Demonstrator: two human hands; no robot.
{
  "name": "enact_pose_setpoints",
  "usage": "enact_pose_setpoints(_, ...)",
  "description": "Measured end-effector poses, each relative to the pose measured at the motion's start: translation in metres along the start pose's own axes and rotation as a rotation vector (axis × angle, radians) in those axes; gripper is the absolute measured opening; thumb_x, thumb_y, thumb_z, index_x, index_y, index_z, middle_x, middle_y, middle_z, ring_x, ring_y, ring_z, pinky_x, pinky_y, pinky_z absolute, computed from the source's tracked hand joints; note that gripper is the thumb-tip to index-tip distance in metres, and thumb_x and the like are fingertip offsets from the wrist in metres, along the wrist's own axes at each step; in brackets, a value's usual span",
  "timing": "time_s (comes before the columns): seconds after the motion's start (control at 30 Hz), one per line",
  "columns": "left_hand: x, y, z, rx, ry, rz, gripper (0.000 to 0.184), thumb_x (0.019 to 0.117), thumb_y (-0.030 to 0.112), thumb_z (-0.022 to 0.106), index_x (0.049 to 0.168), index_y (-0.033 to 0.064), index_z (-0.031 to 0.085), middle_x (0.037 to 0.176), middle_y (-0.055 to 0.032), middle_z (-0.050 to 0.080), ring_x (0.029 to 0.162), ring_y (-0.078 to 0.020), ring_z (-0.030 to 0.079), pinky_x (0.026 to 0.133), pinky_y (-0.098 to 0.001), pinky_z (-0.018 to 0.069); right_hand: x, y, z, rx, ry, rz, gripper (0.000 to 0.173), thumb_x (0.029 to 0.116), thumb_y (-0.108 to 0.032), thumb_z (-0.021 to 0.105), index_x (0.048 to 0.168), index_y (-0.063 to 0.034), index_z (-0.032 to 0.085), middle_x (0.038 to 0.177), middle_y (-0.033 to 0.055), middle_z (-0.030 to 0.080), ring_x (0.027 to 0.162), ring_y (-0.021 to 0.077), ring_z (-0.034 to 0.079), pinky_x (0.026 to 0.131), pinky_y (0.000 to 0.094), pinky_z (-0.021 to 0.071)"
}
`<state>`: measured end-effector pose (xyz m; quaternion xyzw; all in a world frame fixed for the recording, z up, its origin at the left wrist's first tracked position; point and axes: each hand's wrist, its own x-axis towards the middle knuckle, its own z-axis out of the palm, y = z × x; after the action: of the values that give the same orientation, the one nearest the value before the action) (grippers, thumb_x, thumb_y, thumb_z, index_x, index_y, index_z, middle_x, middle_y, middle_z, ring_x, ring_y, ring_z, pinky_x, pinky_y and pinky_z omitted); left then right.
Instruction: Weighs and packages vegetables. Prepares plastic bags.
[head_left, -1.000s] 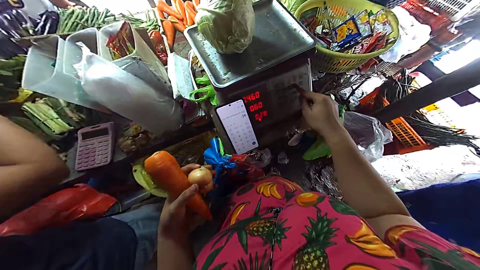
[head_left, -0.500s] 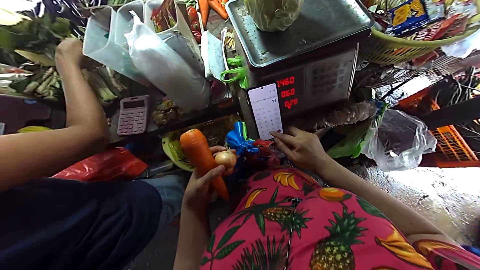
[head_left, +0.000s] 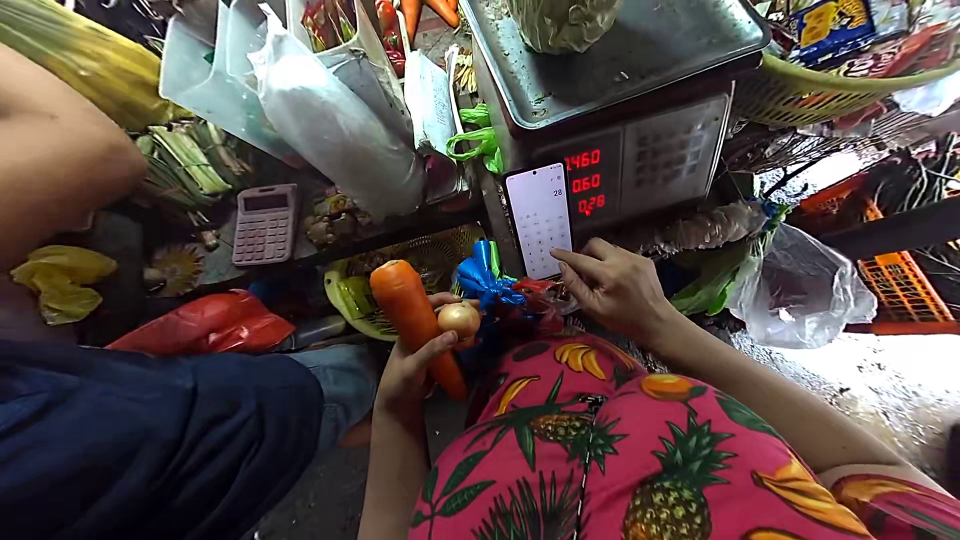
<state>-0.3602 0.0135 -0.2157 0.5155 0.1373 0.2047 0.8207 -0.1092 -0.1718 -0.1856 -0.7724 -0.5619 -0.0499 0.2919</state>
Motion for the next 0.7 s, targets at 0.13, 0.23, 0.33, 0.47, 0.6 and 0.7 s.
enact_pose_setpoints(0.13, 0.003, 0.004, 0.007, -0.026, -0.002, 0.030, 0.052, 0.0882, 0.033, 0.079, 0.132, 0.0097, 0.063, 0.122, -0.0134, 0.071, 0.107, -0.0245, 0.071, 0.088, -0.0397, 0.0613, -0.012, 0.013, 0.000, -0.038, -0.023, 0.057, 0.034, 0.1021, -0.032, 0.052, 0.118, -0.0182, 0.079, 0.084, 0.0086, 0.068, 0.067, 0.0221, 0.064, 0.054, 0.0390, 0.0505)
enact_pose_setpoints(0.23, 0.012, 0.014, 0.019, -0.025, -0.020, 0.059, 0.050, 0.0883, 0.032, 0.079, 0.131, 0.0095, 0.063, 0.122, -0.0141, 0.071, 0.106, -0.0248, 0.072, 0.088, -0.0396, 0.0616, 0.000, 0.009, -0.012, 0.244, 0.021, 0.158, 0.031, 0.1023, -0.030, 0.055, 0.118, -0.0163, 0.078, 0.081, 0.0007, 0.063, 0.066, 0.0093, 0.057, 0.058, 0.0286, 0.0494)
enact_pose_setpoints(0.33, 0.030, 0.039, 0.051, 0.049, -0.041, 0.127, 0.046, 0.0885, 0.031, 0.078, 0.128, 0.0118, 0.065, 0.118, -0.0113, 0.072, 0.103, -0.0223, 0.072, 0.089, -0.0389, 0.0606, 0.027, 0.006, -0.041, 0.757, 0.012, 0.398, 0.028, 0.1063, -0.019, 0.050, 0.122, -0.0092, 0.072, 0.086, -0.0015, 0.067, 0.063, 0.0035, 0.059, 0.057, 0.0219, 0.0530)
enact_pose_setpoints(0.47, 0.078, 0.098, 0.129, 0.369, -0.164, 0.335, 0.043, 0.0915, 0.023, 0.076, 0.128, 0.0067, 0.062, 0.118, -0.0065, 0.071, 0.103, -0.0186, 0.070, 0.089, -0.0368, 0.0616, 0.071, 0.029, -0.096, 1.205, 0.044, 0.473, 0.036, 0.0950, -0.017, 0.041, 0.128, -0.0130, 0.055, 0.105, -0.0017, 0.065, 0.086, 0.0106, 0.066, 0.076, 0.0294, 0.0588)
enact_pose_setpoints(0.6, 0.155, 0.129, 0.217, 0.968, 0.017, 0.627, 0.038, 0.0878, 0.023, 0.079, 0.121, 0.0080, 0.066, 0.104, 0.0021, 0.073, 0.097, -0.0049, 0.069, 0.090, -0.0283, 0.0594, 0.117, 0.064, -0.148, 0.755, 0.292, 0.196, 0.045, 0.0976, -0.011, 0.055, 0.138, -0.0009, 0.040, 0.118, 0.0048, 0.063, 0.102, 0.0114, 0.070, 0.092, 0.0325, 0.0613)
enact_pose_setpoints(0.7, 0.224, 0.126, 0.268, 1.304, 0.063, 0.560, 0.051, 0.0844, 0.025, 0.076, 0.132, 0.0132, 0.064, 0.113, -0.0067, 0.071, 0.107, -0.0225, 0.067, 0.094, -0.0487, 0.0511, 0.142, 0.103, -0.175, 0.211, 0.428, 0.238, 0.060, 0.0968, -0.025, 0.064, 0.142, 0.0058, 0.039, 0.119, 0.0142, 0.065, 0.103, 0.0129, 0.067, 0.092, 0.0321, 0.0559)
